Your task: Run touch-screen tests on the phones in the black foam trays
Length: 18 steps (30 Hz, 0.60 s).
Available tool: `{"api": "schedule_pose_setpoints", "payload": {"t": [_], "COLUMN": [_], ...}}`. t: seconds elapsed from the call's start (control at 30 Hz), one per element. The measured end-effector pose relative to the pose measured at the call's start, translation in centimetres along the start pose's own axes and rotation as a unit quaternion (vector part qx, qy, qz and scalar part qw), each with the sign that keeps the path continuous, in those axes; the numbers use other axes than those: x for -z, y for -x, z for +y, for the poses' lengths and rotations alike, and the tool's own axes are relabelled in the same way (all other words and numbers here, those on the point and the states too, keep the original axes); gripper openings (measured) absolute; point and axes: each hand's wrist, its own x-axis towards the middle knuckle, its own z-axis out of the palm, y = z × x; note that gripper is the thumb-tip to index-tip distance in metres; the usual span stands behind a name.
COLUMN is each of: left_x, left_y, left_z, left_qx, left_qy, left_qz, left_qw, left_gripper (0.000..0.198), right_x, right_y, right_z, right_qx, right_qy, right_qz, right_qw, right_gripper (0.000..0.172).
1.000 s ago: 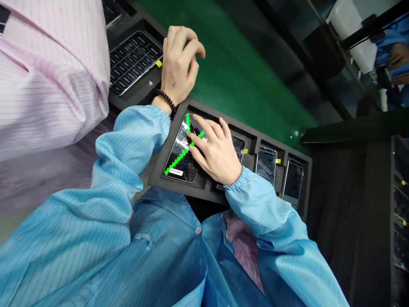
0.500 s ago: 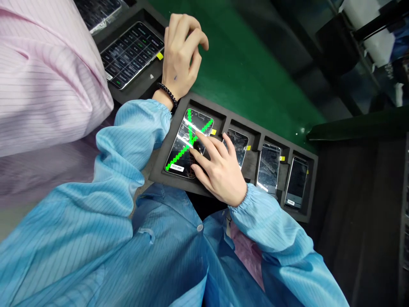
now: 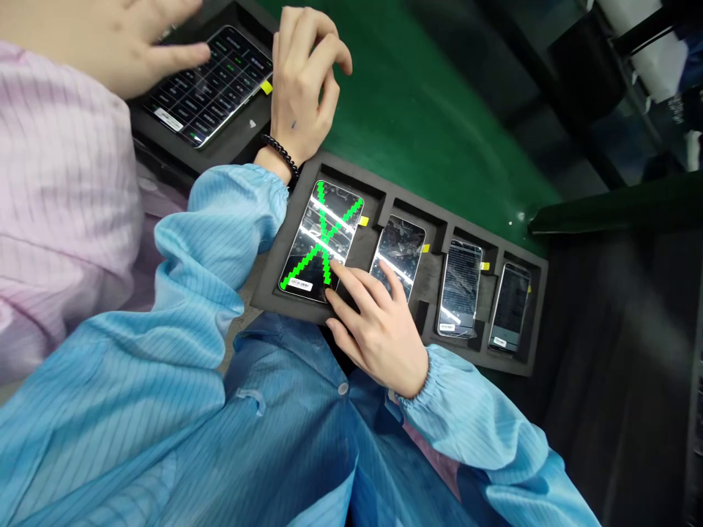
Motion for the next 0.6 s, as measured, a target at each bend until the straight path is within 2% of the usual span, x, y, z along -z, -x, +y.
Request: {"api": "schedule_pose_setpoints", "payload": {"t": [0.2,0.3,0.37,0.47,0.6], "left_x": [-0.3,-0.3,-0.1,0.4,0.8], "left_y": [0.2,0.2,0.1,0.0,-0.1], "left_z": [-0.6,-0.8,-0.5,0.2,0.7], "left_qx": [-0.009,-0.024,-0.021,0.001,0.026], "left_qy": [0.003,0.005,0.004,0.007,0.026], "left_qz": [0.003,0.007,0.008,-0.009,-0.021], "left_qw": [1.000,1.000,1.000,1.000,0.999], "left_gripper": [0.027,0.025,0.028,0.033,0.036], "right_x": [0.0,0.4,0.9,1.5,0.8], "right_y": [-0.4,-0.6,-0.5,0.3,0.9], "right_z": [-0.5,0.1,1.3,4.3,8.8], "right_qx": [-0.004,-0.008,-0.025,-0.089,-0.163], "right_qy": [-0.033,-0.047,-0.050,-0.031,0.013], "right_qz": [0.012,0.016,0.036,0.092,0.118], "right_qw": [0.999,0.999,0.998,0.991,0.979], "right_gripper": [0.035,0.037,0.034,0.033,0.035]}}
